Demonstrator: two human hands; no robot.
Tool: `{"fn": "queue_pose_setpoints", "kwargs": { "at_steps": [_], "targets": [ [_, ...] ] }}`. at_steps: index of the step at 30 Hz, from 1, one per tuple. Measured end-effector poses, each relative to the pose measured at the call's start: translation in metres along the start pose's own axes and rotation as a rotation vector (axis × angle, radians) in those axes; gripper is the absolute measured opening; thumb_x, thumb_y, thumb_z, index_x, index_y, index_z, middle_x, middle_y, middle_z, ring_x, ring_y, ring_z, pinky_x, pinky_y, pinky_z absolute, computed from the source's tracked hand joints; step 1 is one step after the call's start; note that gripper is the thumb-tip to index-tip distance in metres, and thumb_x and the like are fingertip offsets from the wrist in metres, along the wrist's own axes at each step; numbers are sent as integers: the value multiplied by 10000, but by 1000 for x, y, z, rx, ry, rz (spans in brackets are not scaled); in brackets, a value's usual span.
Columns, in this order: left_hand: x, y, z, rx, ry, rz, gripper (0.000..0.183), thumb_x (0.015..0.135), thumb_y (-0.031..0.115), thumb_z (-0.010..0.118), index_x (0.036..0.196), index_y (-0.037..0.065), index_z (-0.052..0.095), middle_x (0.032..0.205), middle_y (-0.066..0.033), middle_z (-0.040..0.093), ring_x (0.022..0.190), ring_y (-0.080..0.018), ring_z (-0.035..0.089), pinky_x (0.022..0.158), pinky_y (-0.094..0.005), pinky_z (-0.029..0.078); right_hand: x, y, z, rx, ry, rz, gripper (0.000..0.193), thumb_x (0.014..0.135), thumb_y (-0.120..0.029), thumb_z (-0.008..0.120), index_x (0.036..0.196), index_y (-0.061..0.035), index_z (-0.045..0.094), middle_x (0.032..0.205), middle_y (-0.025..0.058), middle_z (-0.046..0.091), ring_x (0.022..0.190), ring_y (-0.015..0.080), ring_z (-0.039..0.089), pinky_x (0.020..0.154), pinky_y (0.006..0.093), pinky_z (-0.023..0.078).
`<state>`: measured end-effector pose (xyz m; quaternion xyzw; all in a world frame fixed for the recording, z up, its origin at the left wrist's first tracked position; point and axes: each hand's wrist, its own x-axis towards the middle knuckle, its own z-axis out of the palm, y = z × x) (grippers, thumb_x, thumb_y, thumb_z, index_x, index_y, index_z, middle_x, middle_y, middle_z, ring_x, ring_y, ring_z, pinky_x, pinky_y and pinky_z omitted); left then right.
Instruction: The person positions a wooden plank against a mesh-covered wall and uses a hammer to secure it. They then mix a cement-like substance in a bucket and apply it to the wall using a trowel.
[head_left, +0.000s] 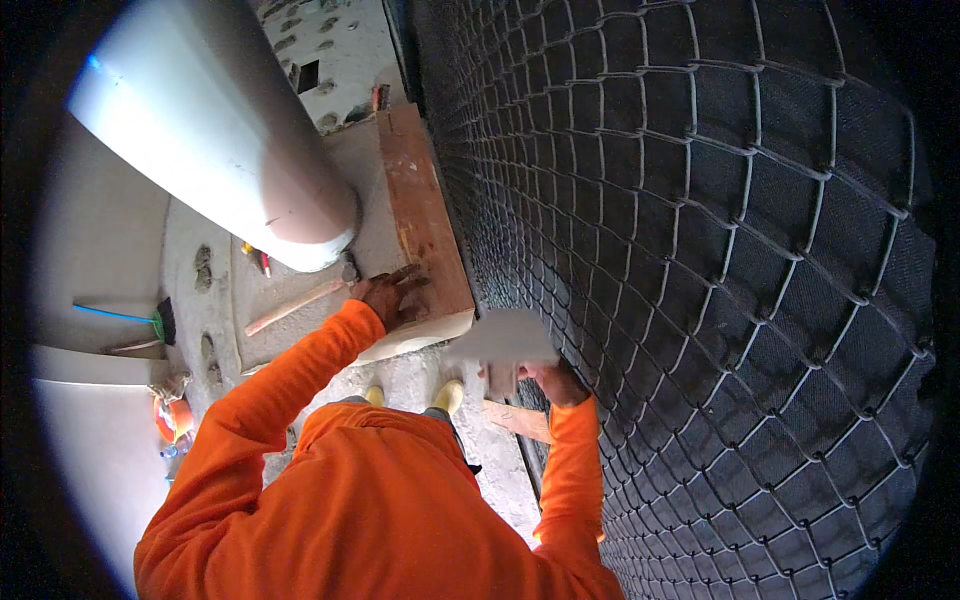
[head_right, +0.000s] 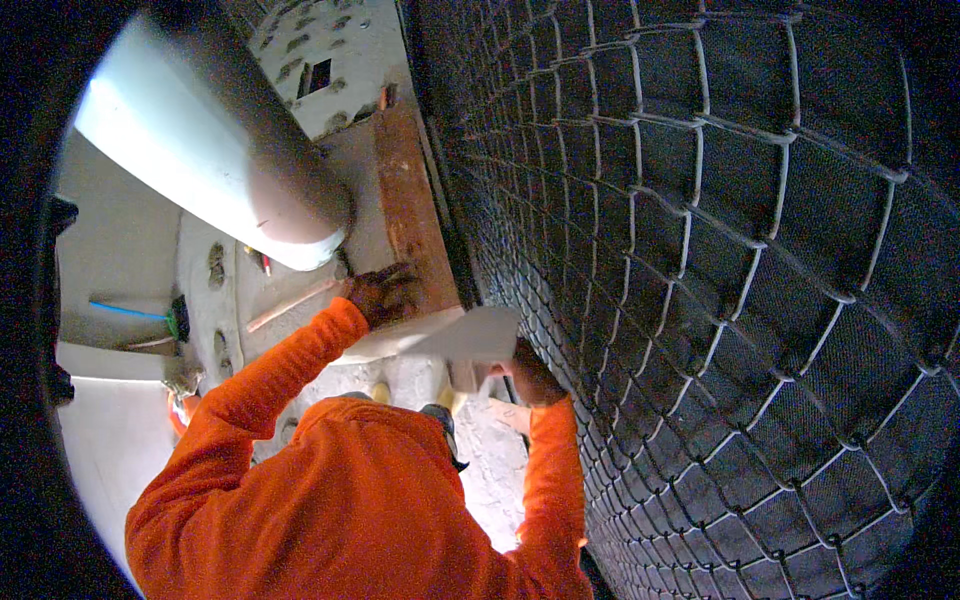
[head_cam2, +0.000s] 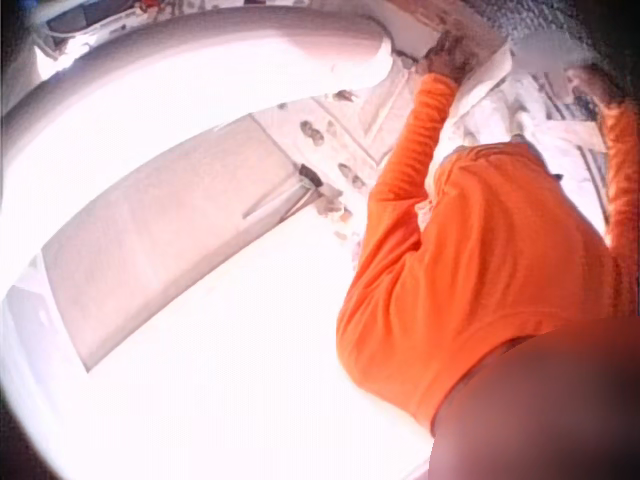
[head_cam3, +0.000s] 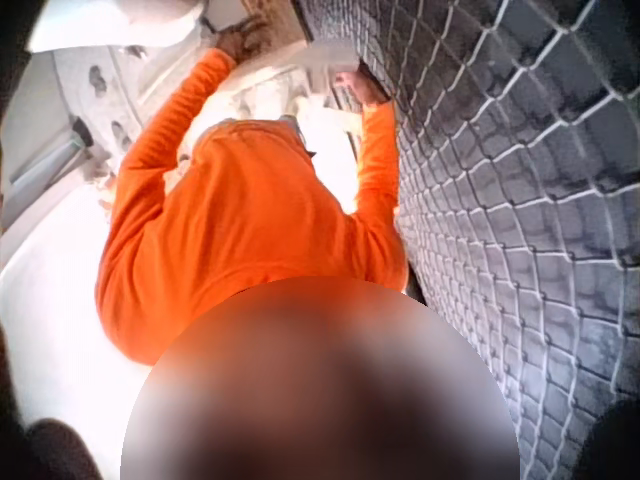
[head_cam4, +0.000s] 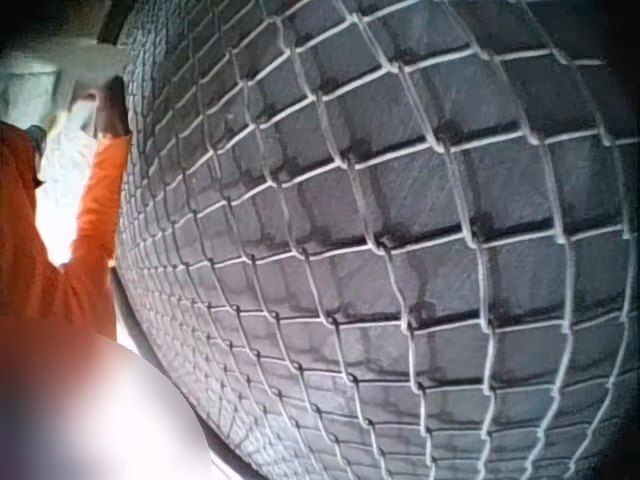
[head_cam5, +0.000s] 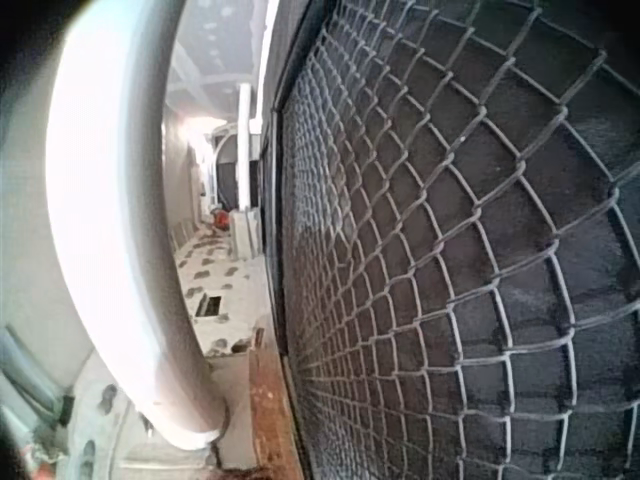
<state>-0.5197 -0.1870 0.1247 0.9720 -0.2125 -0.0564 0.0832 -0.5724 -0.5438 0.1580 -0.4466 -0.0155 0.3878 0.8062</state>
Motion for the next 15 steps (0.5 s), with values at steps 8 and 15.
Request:
{"fn": "queue_pose_setpoints", "kwargs": {
  "at_steps": [8,15],
  "targets": [
    [12,-10,24,109,-10,108,435,903,481,592,1308,324,618,1476,5,502,1193,-292,614,971,-434,532,-68,55,-45,-1077,-36,-285,431,870,-331,648,1165,-19,611,1092,224,647,939,361,646,810,467,507],
    [11,15,-18,29,-99,-45,391,872,436,668,1258,370,653,1484,-13,486,1141,-304,644,919,-449,553,-61,145,-68,-1670,376,-79,218,795,-123,598,983,-26,649,944,217,640,934,377,606,839,459,489]
  ]
}}
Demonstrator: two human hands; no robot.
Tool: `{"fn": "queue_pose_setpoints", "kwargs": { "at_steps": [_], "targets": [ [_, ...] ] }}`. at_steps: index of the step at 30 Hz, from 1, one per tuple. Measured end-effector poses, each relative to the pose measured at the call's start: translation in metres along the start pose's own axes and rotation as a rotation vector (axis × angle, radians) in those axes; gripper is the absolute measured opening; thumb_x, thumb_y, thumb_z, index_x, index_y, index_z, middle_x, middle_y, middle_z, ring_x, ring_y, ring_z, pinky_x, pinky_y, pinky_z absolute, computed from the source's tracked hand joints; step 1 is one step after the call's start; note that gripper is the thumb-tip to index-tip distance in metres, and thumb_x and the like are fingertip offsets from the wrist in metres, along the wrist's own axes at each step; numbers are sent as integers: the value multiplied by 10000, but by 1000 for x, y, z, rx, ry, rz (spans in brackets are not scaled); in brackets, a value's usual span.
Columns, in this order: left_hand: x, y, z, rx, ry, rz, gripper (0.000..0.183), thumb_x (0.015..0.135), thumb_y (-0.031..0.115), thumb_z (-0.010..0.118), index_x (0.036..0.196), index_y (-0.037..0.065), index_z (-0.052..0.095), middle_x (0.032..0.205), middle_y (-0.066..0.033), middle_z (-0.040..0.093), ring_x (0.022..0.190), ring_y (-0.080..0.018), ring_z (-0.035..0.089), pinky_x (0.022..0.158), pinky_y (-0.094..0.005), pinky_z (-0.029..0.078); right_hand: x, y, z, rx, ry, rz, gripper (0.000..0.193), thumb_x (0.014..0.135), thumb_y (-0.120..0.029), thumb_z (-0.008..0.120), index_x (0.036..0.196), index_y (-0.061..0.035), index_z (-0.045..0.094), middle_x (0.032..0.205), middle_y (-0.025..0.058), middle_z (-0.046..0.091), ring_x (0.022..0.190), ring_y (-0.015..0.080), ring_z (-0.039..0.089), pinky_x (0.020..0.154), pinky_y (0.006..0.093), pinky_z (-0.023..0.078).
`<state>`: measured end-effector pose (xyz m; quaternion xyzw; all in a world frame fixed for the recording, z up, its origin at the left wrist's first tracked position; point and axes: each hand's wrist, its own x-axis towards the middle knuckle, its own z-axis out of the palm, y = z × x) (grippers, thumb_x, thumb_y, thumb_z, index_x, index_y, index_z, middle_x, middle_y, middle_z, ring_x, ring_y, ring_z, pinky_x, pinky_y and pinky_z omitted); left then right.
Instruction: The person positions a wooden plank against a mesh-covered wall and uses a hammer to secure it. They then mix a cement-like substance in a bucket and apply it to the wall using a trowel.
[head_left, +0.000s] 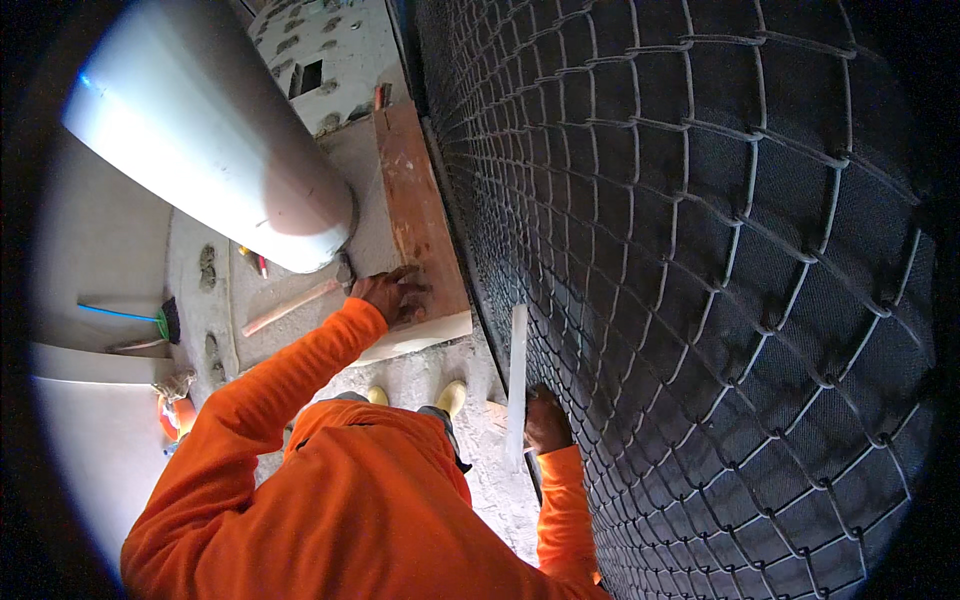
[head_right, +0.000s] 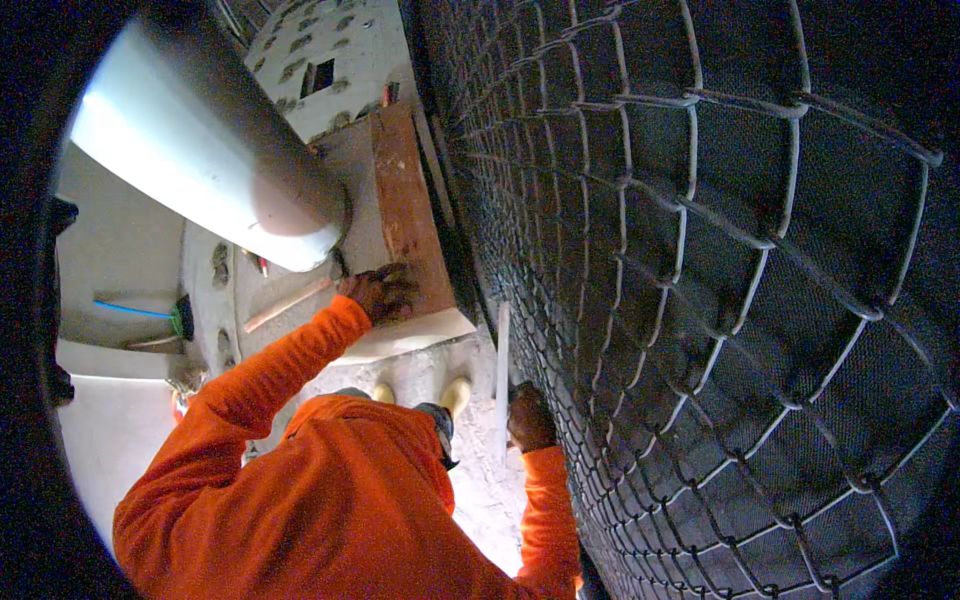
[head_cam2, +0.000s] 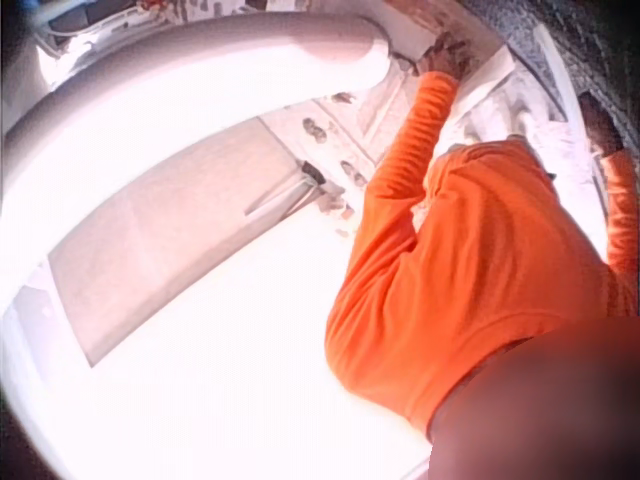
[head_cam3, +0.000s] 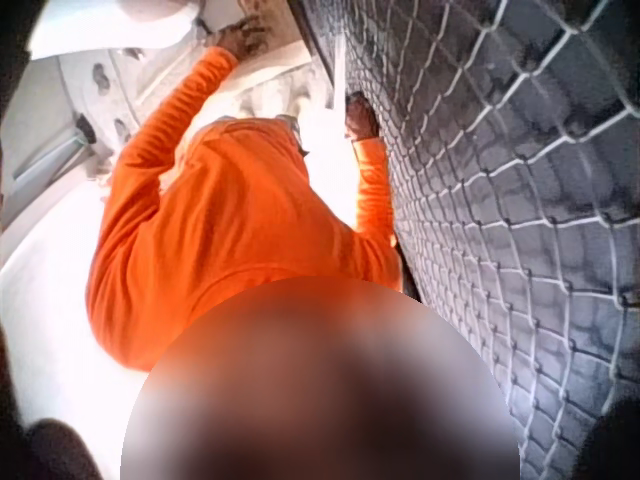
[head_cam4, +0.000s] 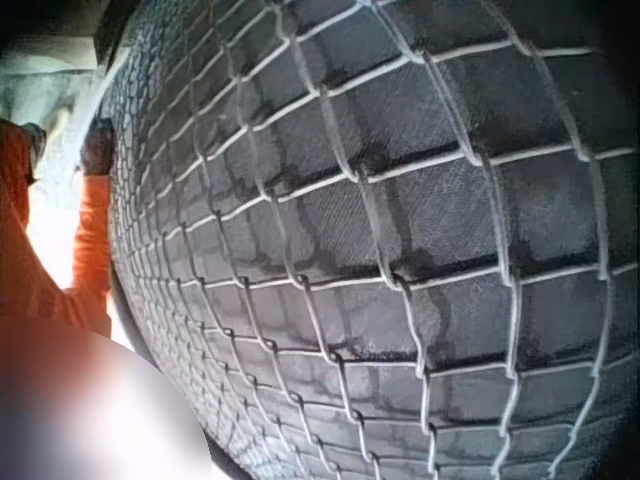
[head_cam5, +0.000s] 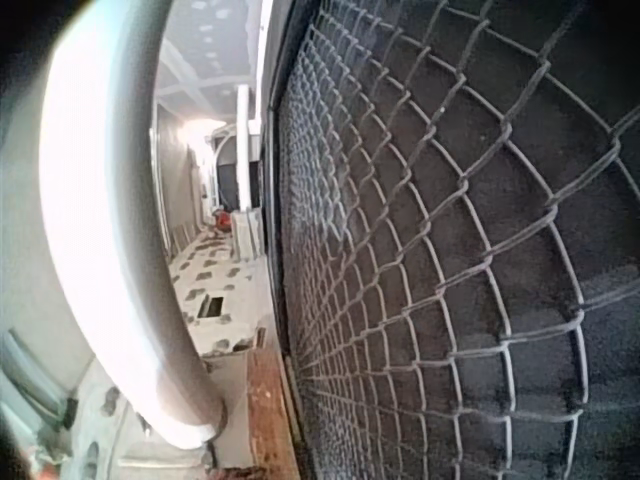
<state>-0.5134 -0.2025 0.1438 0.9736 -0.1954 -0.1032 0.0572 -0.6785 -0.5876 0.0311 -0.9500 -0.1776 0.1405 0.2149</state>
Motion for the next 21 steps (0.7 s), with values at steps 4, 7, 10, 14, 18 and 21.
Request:
{"fn": "queue_pose_setpoints", "kwargs": {
  "at_steps": [4,7,10,14,18,21],
  "targets": [
    [3,2,-2,85,-18,-18,359,899,474,589,1227,352,666,1435,5,543,1108,-266,657,917,-436,559,-2,-5,14,267,24,18,294,783,-85,579,1055,-50,683,1012,202,671,975,359,612,913,428,488],
    [4,3,-2,55,2,-14,341,892,458,592,1198,343,684,1420,9,558,1102,-265,661,920,-435,555,5,-18,6,461,170,11,312,788,-73,580,1084,-82,682,1011,179,685,977,364,623,869,451,498],
    [2,4,-3,-21,6,-68,320,882,448,599,1166,341,701,1405,16,572,1089,-255,668,913,-429,556,12,-30,5,828,173,527,337,814,-50,568,1143,-67,643,1059,164,685,980,343,646,841,435,518],
    [2,3,0,-19,34,-42,278,881,419,606,1122,329,712,1379,24,588,1080,-252,670,900,-425,555,26,-26,21,507,297,258,412,833,-43,588,1245,-28,584,1179,213,650,1078,348,650,950,427,506],
    [6,-3,11,15,90,93,217,862,385,642,1054,309,711,1335,30,610,1085,-250,661,887,-432,555,57,-12,33,961,202,327,530,842,-166,662,1329,2,536,1250,180,634,1132,296,629,989,403,485],
    [4,-2,16,-36,121,11,184,852,365,661,1021,308,704,1315,31,618,1088,-243,656,881,-433,558,101,-6,28,1092,204,187,581,798,-121,678,1353,-43,524,1227,89,615,1203,228,557,977,362,487]
  ]
}}
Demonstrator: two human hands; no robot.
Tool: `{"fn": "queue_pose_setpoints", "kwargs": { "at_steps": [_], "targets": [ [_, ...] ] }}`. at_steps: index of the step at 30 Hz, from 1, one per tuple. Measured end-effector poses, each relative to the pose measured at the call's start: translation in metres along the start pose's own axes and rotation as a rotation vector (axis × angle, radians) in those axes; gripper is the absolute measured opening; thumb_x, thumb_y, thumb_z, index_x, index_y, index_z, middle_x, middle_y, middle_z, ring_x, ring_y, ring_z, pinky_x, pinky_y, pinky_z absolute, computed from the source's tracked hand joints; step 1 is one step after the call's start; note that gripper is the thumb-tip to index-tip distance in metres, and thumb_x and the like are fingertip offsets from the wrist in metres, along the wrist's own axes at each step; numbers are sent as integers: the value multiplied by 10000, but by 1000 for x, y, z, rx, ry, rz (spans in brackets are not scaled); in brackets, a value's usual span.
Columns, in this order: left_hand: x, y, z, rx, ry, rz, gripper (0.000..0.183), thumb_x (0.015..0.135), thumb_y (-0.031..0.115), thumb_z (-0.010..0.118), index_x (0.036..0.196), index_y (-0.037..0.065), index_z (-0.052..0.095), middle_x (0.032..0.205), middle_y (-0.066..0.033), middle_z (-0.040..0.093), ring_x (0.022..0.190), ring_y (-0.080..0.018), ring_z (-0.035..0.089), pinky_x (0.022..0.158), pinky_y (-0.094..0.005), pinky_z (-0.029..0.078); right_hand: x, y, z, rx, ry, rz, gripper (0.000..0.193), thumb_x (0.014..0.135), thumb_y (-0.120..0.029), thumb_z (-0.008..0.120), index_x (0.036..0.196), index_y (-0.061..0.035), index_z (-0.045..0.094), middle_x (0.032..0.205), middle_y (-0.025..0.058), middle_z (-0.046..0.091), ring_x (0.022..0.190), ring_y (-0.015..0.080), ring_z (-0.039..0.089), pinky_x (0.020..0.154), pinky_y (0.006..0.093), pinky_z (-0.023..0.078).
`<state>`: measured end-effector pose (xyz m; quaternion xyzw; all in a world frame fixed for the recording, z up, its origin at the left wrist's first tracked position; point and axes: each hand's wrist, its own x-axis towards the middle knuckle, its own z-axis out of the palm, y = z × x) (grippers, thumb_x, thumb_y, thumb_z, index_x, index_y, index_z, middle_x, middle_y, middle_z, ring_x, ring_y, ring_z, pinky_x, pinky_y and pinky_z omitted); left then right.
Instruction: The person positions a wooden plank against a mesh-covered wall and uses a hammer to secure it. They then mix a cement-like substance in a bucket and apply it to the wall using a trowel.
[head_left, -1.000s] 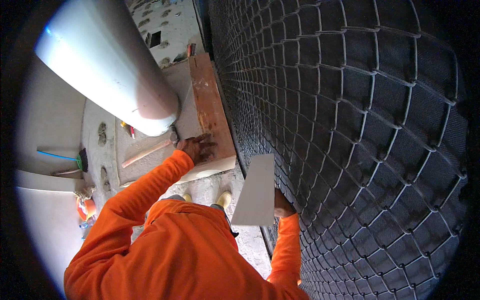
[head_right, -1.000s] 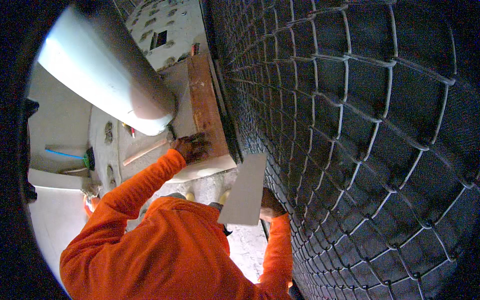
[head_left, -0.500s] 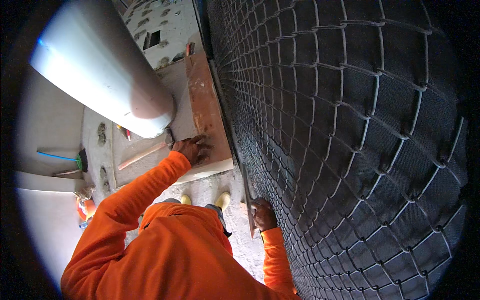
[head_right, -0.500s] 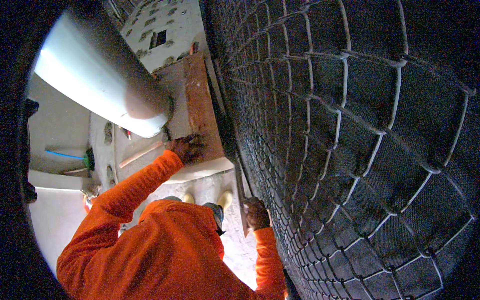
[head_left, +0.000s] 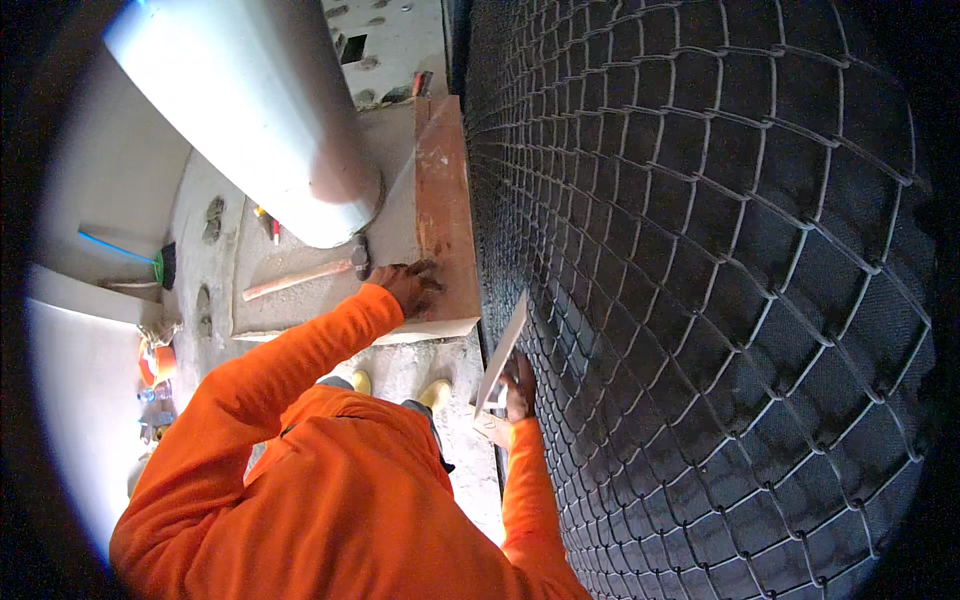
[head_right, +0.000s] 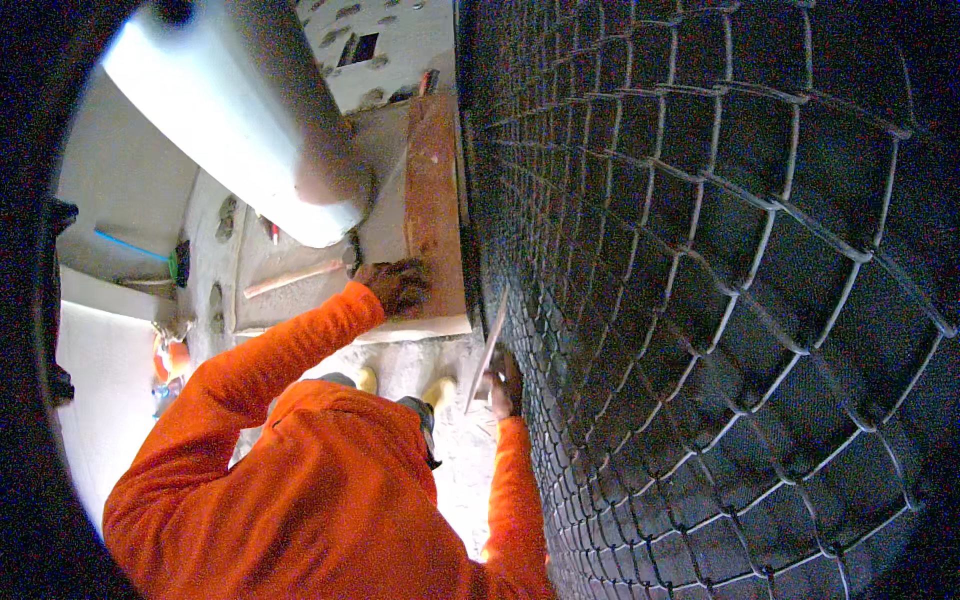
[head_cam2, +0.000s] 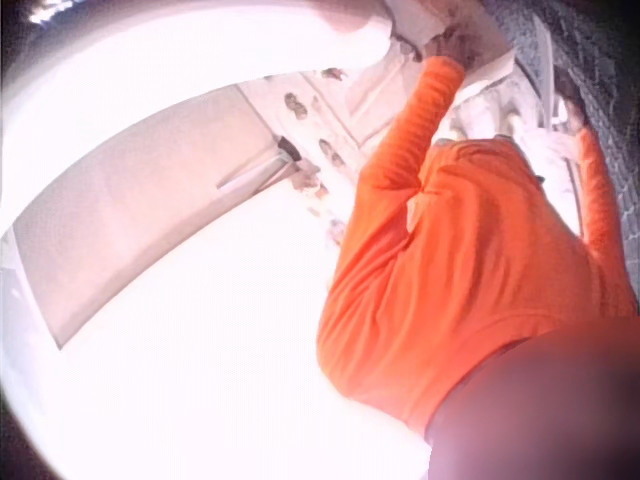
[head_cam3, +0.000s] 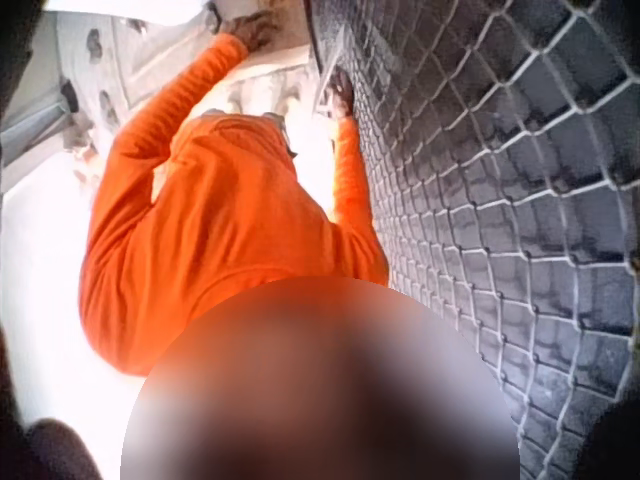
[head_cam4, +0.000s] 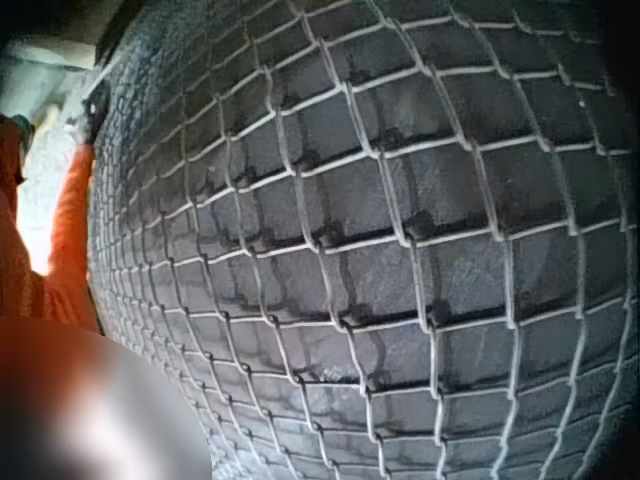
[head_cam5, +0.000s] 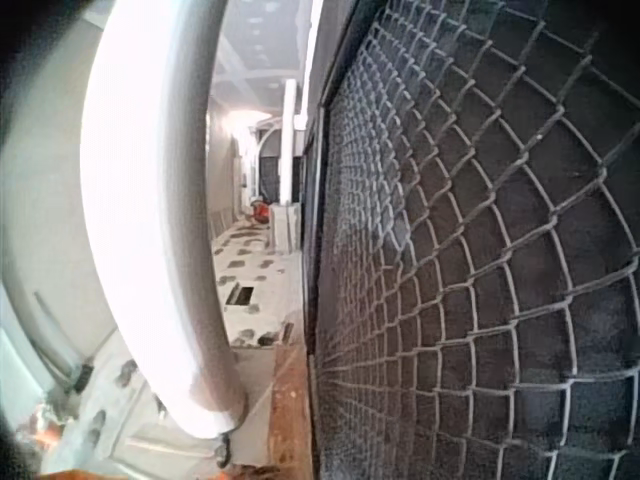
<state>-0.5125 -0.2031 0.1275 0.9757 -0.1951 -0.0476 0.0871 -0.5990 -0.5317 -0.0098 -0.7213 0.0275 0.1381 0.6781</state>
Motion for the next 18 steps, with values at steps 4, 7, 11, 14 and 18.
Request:
{"fn": "queue_pose_setpoints", "kwargs": {
  "at_steps": [4,7,11,14,18],
  "targets": [
    [-1,4,-2,23,-35,12,189,839,363,669,1021,322,700,1310,34,621,1087,-237,657,879,-431,562,71,-8,20,114,-90,-228,575,732,-67,723,1281,-60,550,1168,44,618,1082,188,604,903,340,521],
    [0,4,-3,49,11,-2,198,822,369,679,1015,329,700,1311,47,622,1093,-228,655,880,-429,566,103,-8,23,469,-212,-25,624,692,-141,813,1261,-48,575,1137,62,653,1030,179,634,872,315,527],
    [0,0,4,8,-62,-55,212,833,395,665,1031,331,705,1336,38,609,1119,-230,647,881,-437,570,125,-5,30,409,-376,-156,552,730,-83,751,1263,-59,609,1086,53,688,967,174,662,868,293,547],
    [1,0,9,75,-78,-36,281,841,424,661,1110,349,689,1395,26,561,1132,-250,647,887,-450,568,127,-4,34,474,-388,-197,643,697,-206,841,1249,-3,580,1091,68,682,990,156,653,848,284,524],
    [2,4,3,131,-137,-50,354,842,457,664,1181,355,672,1430,21,531,1156,-260,636,880,-472,570,124,-1,40,384,-246,-54,655,690,-231,839,1249,-3,586,1084,59,695,945,142,662,848,274,519]
  ]
}}
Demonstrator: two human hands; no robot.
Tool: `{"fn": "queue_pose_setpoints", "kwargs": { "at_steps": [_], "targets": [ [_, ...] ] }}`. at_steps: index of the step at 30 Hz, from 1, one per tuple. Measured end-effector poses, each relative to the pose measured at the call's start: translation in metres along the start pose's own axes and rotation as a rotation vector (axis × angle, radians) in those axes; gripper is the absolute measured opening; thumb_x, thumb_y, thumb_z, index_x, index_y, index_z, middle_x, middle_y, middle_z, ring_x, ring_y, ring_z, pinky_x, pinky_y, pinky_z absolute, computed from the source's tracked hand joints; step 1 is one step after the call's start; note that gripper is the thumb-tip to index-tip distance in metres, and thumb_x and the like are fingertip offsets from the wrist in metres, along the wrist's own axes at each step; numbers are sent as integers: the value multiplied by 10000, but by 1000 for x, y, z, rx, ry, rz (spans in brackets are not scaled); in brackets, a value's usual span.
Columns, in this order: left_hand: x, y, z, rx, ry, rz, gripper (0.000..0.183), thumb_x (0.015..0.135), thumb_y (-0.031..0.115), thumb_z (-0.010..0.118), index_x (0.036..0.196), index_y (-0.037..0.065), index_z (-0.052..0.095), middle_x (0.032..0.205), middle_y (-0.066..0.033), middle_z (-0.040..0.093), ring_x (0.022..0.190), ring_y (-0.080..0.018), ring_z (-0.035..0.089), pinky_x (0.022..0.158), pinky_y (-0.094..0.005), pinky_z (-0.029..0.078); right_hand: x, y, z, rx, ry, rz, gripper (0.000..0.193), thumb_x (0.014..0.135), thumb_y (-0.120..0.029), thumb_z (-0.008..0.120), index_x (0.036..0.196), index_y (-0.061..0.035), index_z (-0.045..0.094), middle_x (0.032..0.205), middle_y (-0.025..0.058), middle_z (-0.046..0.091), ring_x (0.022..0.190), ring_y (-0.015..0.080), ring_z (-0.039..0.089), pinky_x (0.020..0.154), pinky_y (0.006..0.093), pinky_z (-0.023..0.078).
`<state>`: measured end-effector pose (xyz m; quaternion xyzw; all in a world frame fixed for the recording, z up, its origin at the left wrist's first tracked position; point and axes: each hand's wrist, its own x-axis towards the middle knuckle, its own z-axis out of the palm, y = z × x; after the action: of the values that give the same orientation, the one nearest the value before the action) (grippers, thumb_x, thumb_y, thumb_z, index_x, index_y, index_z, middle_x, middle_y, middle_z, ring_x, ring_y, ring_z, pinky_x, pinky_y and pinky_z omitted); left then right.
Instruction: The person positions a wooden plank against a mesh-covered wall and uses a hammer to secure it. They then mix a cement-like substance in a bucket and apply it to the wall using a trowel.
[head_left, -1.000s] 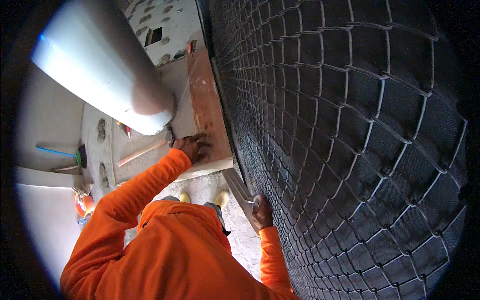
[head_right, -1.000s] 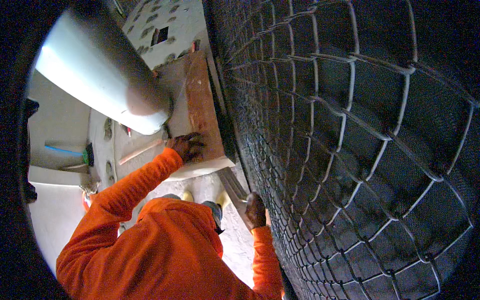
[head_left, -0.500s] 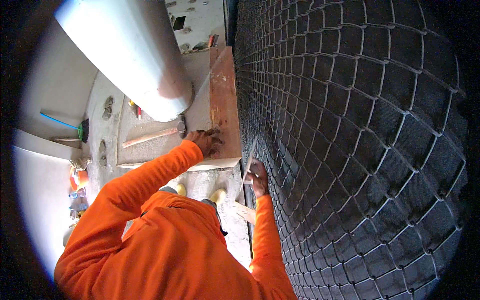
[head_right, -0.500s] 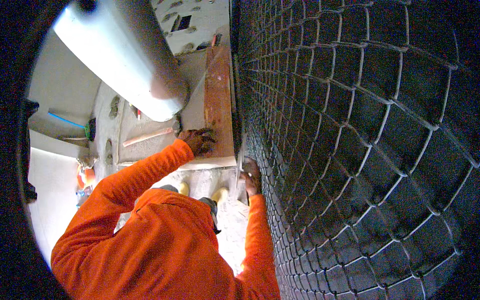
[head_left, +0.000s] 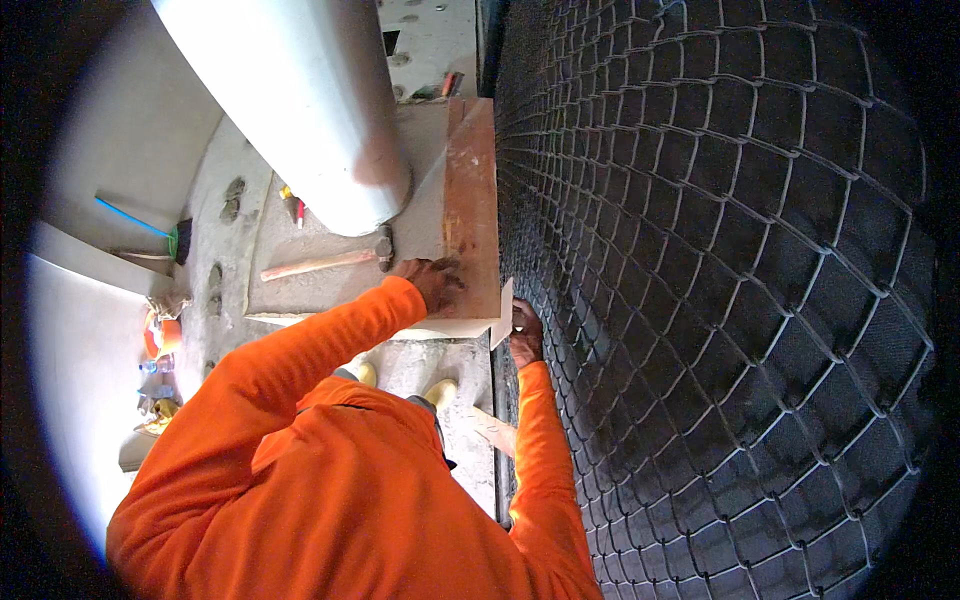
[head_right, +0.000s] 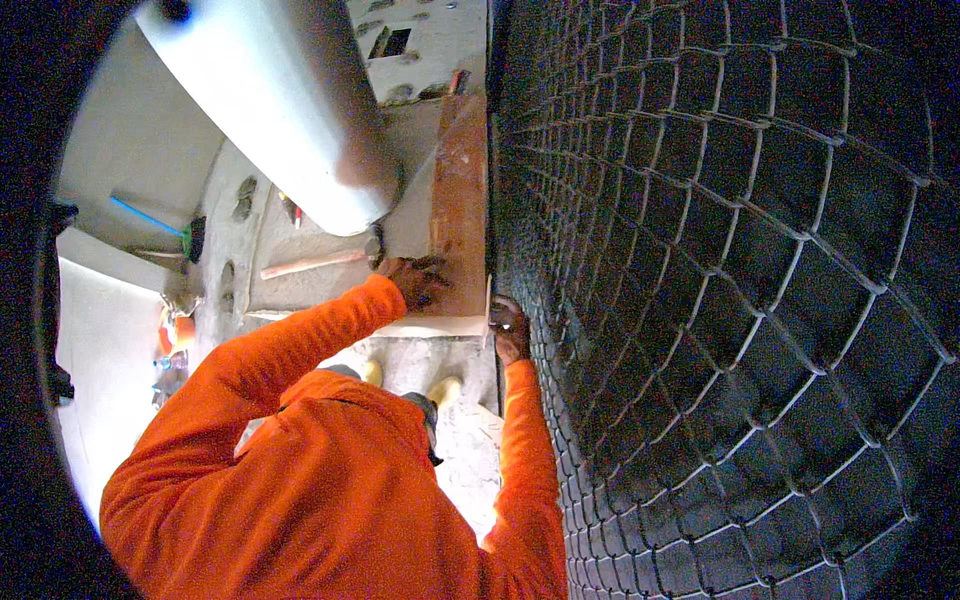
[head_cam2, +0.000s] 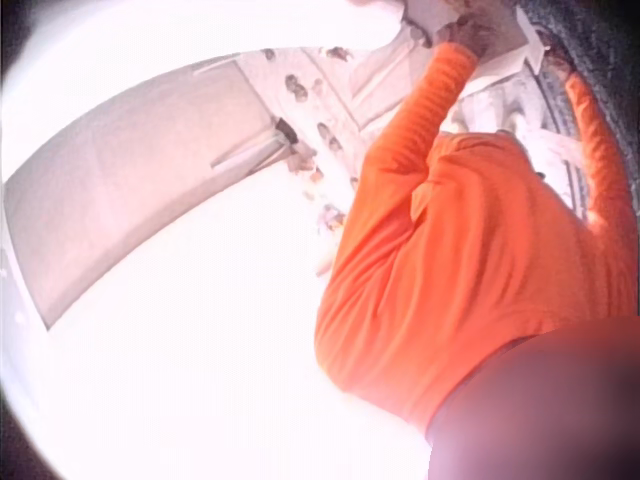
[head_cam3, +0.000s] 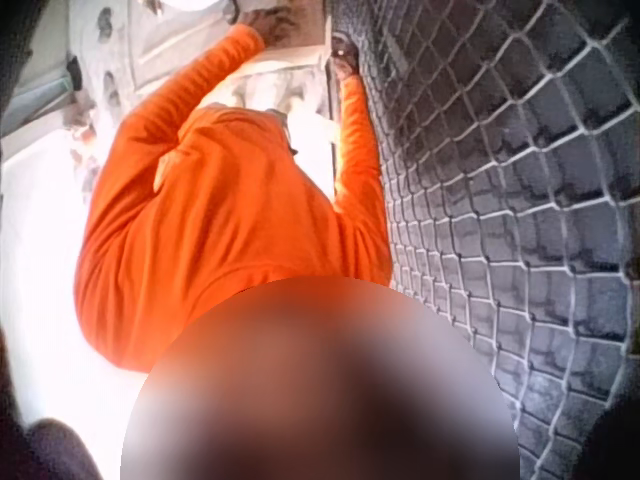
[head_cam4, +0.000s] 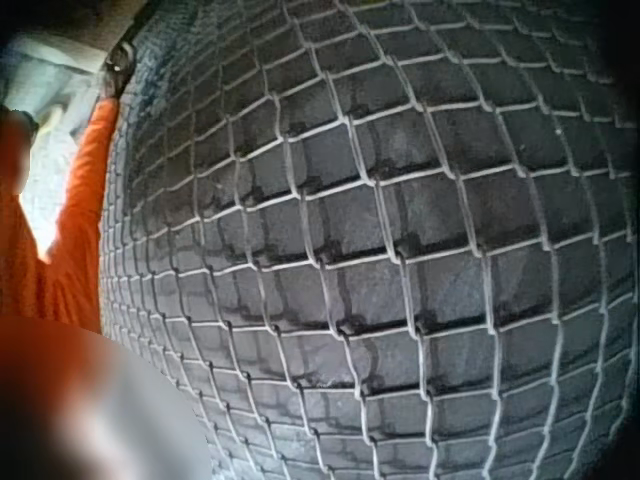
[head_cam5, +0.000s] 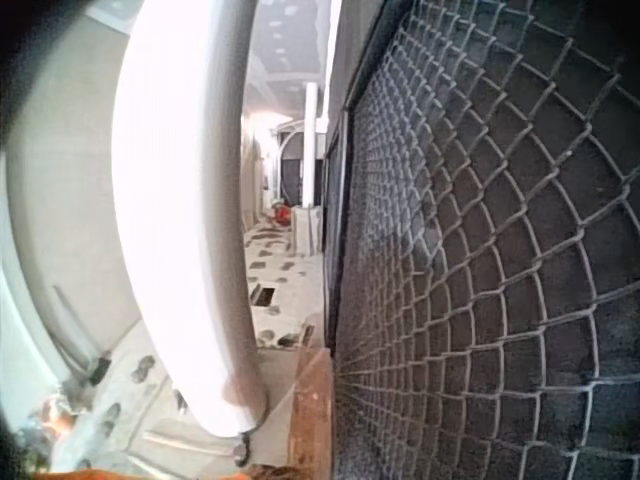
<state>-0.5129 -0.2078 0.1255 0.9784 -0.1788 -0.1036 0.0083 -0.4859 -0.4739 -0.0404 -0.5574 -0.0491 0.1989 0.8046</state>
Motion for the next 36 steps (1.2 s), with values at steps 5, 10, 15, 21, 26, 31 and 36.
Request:
{"fn": "queue_pose_setpoints", "kwargs": {
  "at_steps": [5,10,15,21,26,31,36],
  "targets": [
    [-1,7,-14,-16,-56,-29,359,850,476,656,1186,349,668,1412,15,539,1176,-248,622,856,-481,581,1,14,2,-41,6,-198,680,696,-215,853,1277,4,574,1144,70,692,1006,153,662,882,293,521],
    [-2,7,-9,-77,-22,-54,328,855,485,645,1142,334,688,1364,8,571,1189,-247,614,851,-481,583,5,22,4,-113,52,-258,637,721,-195,837,1272,-2,582,1162,71,688,1058,172,653,926,309,514],
    [3,3,-6,10,-1,4,273,872,471,618,1104,350,696,1319,47,607,1191,-228,615,859,-459,580,3,16,10,-226,99,-267,456,795,-102,731,1229,-15,619,1156,84,691,1048,194,655,936,321,510],
    [-1,7,-16,-11,-65,-90,223,876,439,606,1066,368,701,1309,47,626,1121,-228,657,875,-421,576,1,14,9,-525,156,-241,385,828,-8,614,1205,-74,651,1055,108,718,976,226,670,884,352,536],
    [-2,8,-26,-35,44,28,288,848,477,638,1115,385,692,1379,31,579,1037,-276,690,888,-456,566,0,20,15,-319,205,-144,358,813,-10,705,1158,-98,665,1004,61,699,915,184,645,836,320,530],
    [3,10,-24,-19,-140,-203,451,783,517,713,1216,402,669,1450,29,502,1108,-304,659,921,-476,547,-2,11,27,-293,207,-259,379,796,6,680,1159,-103,668,993,74,712,910,200,661,836,325,527],
    [5,1,-11,-6,-70,-4,452,783,518,706,1218,402,665,1454,18,493,1111,-317,657,916,-472,546,-5,4,26,-427,225,-284,473,703,41,648,1158,-89,663,1018,101,711,990,222,657,899,351,520]
  ]
}}
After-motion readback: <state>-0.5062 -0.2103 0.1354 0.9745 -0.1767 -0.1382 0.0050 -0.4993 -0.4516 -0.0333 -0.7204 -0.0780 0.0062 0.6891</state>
